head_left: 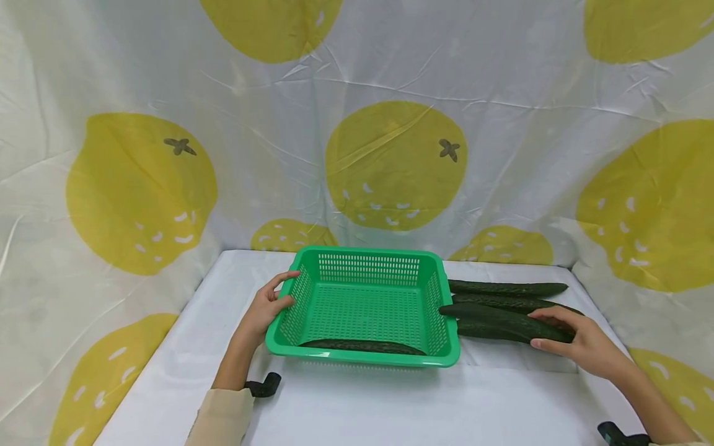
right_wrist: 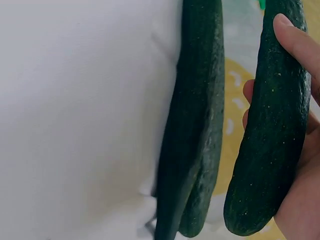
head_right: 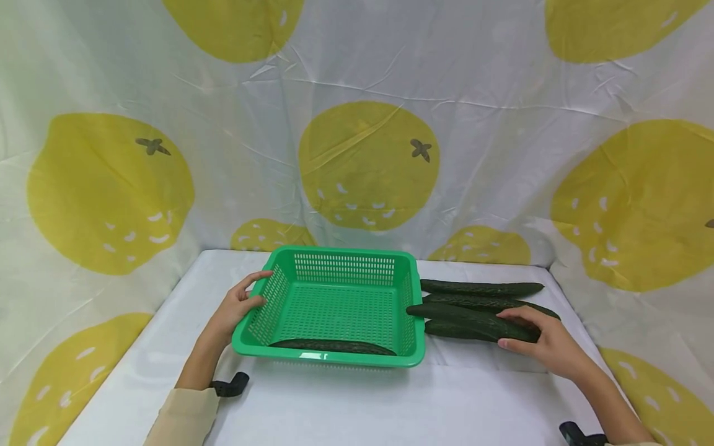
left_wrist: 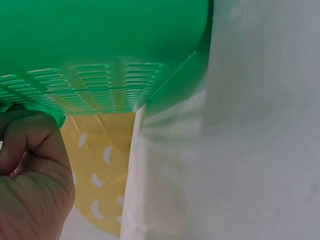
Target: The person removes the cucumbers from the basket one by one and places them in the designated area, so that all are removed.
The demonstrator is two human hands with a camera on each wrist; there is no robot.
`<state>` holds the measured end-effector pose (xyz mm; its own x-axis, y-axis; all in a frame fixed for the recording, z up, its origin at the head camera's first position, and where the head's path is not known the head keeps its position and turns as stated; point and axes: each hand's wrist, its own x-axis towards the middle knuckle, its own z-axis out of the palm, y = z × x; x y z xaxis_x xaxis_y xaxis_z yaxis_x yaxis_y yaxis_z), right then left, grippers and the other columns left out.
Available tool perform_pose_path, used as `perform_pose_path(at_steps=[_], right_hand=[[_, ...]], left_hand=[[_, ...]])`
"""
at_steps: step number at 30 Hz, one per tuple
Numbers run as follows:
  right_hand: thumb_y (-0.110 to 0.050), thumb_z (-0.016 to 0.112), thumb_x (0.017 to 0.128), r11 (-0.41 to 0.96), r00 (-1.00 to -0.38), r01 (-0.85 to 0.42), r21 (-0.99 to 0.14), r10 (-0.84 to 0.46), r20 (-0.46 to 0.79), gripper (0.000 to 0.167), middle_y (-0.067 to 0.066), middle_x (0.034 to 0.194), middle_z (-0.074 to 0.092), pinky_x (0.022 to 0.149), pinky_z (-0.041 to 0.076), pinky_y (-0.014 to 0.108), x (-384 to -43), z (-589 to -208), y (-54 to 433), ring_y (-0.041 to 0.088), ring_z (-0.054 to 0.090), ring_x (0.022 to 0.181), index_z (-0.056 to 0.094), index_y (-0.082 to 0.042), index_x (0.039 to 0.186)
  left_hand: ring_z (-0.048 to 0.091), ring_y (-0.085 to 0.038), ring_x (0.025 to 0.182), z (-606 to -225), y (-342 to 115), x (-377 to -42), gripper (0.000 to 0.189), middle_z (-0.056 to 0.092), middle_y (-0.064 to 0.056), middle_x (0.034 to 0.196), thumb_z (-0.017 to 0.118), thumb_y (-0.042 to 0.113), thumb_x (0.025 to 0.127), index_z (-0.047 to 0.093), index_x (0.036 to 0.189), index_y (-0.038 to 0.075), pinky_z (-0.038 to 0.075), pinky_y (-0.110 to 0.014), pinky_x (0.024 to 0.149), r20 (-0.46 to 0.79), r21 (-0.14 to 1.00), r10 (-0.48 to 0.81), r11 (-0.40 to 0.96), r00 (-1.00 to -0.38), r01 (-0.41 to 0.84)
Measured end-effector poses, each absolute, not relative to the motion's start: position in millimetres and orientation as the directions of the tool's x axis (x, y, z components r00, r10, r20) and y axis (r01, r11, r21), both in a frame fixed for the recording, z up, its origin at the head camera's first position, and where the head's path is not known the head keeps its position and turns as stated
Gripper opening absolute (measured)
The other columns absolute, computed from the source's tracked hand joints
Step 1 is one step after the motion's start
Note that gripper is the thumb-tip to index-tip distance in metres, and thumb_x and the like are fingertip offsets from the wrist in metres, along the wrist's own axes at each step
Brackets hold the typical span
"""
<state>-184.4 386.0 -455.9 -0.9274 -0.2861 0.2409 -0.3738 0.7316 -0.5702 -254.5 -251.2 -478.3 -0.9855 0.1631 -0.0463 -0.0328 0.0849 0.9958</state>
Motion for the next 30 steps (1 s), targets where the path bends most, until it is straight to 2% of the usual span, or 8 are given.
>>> perform_pose_path(at_steps=[5,14,20,24,30], right_hand=[[-0.028,0.083,0.088,0.751,-0.945,-0.326,-0.574,-0.260,0.197,0.047,-0.027,0.126,0.058,0.087,0.043,0.004,-182,-460,396,-0.023,0.047,0.112,0.066,-0.025,0.131],[-0.033,0.083,0.087,0.784,-0.964,-0.267,-0.560,-0.216,0.157,0.048,-0.022,0.125,0.060,0.084,0.042,0.003,-175,-466,411,-0.025,0.043,0.111,0.066,-0.026,0.131],[-0.023,0.086,0.085,0.760,-0.950,-0.310,-0.571,-0.231,0.209,0.047,-0.025,0.121,0.061,0.086,0.039,0.000,-172,-475,418,-0.025,0.046,0.110,0.067,-0.021,0.129],[-0.022,0.088,0.082,0.762,-0.938,-0.344,-0.548,-0.259,0.229,0.048,-0.022,0.119,0.064,0.085,0.039,0.000,-171,-477,421,-0.022,0.049,0.109,0.069,-0.022,0.127],[-0.027,0.088,0.082,0.776,-0.931,-0.364,-0.515,-0.295,0.214,0.048,-0.015,0.119,0.067,0.083,0.041,0.003,-174,-481,419,-0.020,0.049,0.110,0.068,-0.028,0.125]], left_hand=[[0.075,-0.025,0.081,-478,-251,-253,0.060,0.070,-0.030,0.113,0.057,0.002,0.098,0.043,0.154,0.019,0.063,-0.038,0.069,-0.041,0.997,0.166,0.075,-0.985,-0.029],[0.075,-0.026,0.083,-479,-251,-253,0.060,0.068,-0.033,0.117,0.056,0.002,0.098,0.043,0.154,0.020,0.063,-0.039,0.069,-0.043,0.997,0.169,0.069,-0.985,-0.031],[0.074,-0.025,0.082,-478,-252,-253,0.060,0.069,-0.030,0.111,0.057,0.002,0.097,0.044,0.153,0.019,0.063,-0.038,0.070,-0.043,0.997,0.165,0.063,-0.985,-0.033],[0.073,-0.025,0.082,-479,-251,-253,0.060,0.070,-0.028,0.109,0.058,0.002,0.097,0.045,0.153,0.019,0.063,-0.039,0.071,-0.045,0.998,0.163,0.058,-0.986,-0.036],[0.073,-0.027,0.086,-479,-250,-252,0.060,0.067,-0.032,0.117,0.057,0.002,0.098,0.045,0.153,0.020,0.063,-0.040,0.072,-0.048,0.997,0.156,0.062,-0.987,-0.039]])
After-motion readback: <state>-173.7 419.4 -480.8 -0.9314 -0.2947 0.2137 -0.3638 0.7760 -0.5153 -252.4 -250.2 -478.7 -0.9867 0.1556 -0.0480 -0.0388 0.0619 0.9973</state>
